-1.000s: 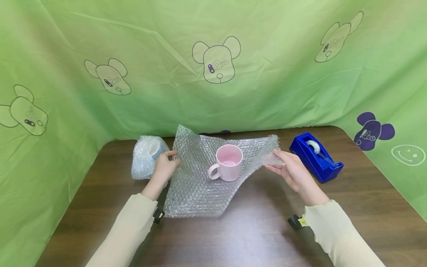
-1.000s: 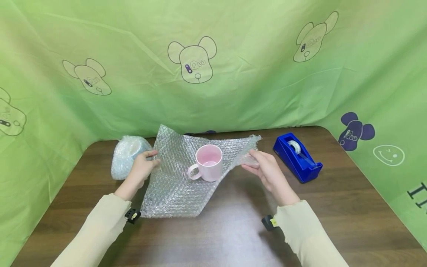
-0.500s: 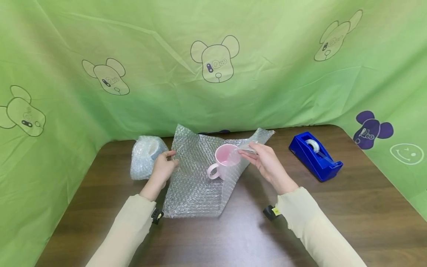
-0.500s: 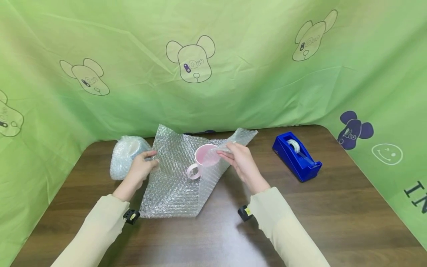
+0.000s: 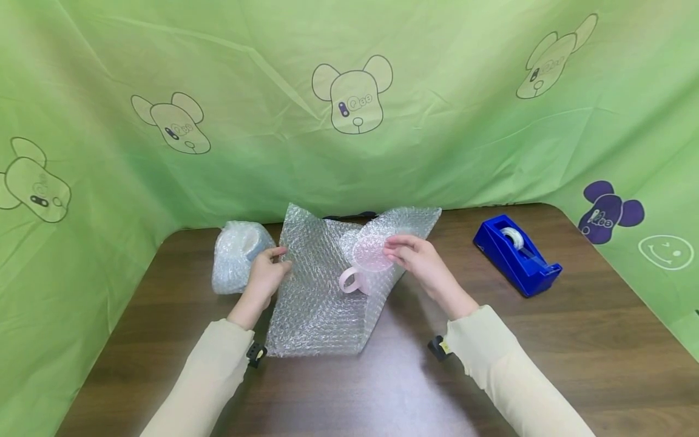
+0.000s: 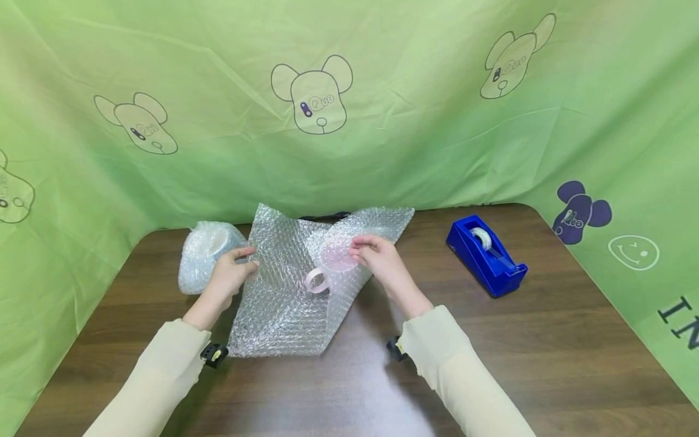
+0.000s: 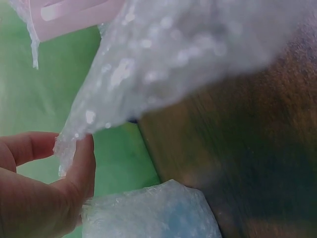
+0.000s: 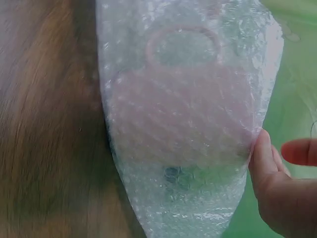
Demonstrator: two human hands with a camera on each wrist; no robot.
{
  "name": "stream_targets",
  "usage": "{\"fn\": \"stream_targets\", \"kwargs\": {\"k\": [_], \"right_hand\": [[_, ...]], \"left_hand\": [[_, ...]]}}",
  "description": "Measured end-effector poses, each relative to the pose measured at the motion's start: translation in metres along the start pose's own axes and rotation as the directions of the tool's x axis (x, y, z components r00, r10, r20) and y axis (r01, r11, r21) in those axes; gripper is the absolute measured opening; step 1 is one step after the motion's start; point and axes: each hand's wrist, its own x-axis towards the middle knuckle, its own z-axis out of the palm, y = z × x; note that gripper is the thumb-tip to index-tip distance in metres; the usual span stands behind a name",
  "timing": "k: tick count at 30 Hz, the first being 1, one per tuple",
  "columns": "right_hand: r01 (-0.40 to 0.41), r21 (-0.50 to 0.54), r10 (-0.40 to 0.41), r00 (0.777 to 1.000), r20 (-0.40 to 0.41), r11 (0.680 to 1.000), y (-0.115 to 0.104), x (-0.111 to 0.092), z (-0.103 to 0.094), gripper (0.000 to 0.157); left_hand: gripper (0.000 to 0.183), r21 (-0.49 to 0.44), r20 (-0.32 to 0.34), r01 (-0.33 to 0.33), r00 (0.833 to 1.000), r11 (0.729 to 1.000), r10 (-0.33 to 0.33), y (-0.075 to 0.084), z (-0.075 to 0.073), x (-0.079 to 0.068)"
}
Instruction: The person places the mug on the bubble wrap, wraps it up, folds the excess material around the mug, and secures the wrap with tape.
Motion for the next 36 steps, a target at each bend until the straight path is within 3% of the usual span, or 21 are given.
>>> {"fn": "stream_targets", "kwargs": {"k": [4,7,8,11,14,18,22,25,31,36], "right_hand": [[0.060,-0.208,-0.058,0.998,0.016,0.976,0.002,-0.002,0.005,0.046],[0.140,-0.334,-0.129,0.990,0.053,0.932,0.003,-0.004,0.009,0.057],[0.172,-0.397,-0.161,0.985,0.063,0.901,0.004,-0.005,0.011,0.061],[0.270,-0.580,-0.259,0.960,0.104,0.769,0.004,-0.009,0.017,0.067],[0.325,-0.699,-0.316,0.937,0.147,0.637,0.004,-0.011,0.024,0.069],[0.374,-0.773,-0.340,0.915,0.217,0.512,0.005,-0.012,0.029,0.068],[0.421,-0.845,-0.371,0.881,0.294,0.330,0.010,-0.012,0.029,0.065],[0.462,-0.855,-0.402,0.847,0.347,0.235,0.017,-0.010,0.023,0.064],[0.543,-0.823,-0.439,0.788,0.432,0.167,0.031,-0.002,0.006,0.069],[0.575,-0.814,-0.480,0.738,0.475,0.078,0.033,0.000,0.003,0.073]], "left_hand": [[0.051,0.006,-0.012,-0.013,1.000,1.000,0.013,0.002,0.002,0.000],[0.052,0.012,-0.024,-0.028,0.999,1.000,0.029,0.003,0.003,0.000],[0.053,0.016,-0.029,-0.033,0.999,0.999,0.034,0.004,0.003,0.001],[0.055,0.028,-0.034,-0.031,0.999,0.999,0.032,0.005,0.003,0.003],[0.057,0.039,-0.037,-0.020,0.999,0.999,0.022,0.006,0.003,0.007],[0.060,0.061,-0.016,-0.021,1.000,0.998,0.022,0.011,0.002,0.010],[0.056,0.106,0.039,-0.042,0.999,0.993,0.038,0.016,0.001,0.011],[0.055,0.145,0.073,-0.070,0.996,0.987,0.060,0.018,0.001,0.011],[0.052,0.209,0.106,-0.102,0.991,0.973,0.081,0.017,0.004,0.013],[0.051,0.162,0.154,-0.082,0.986,0.983,0.057,0.017,0.005,0.012]]}}
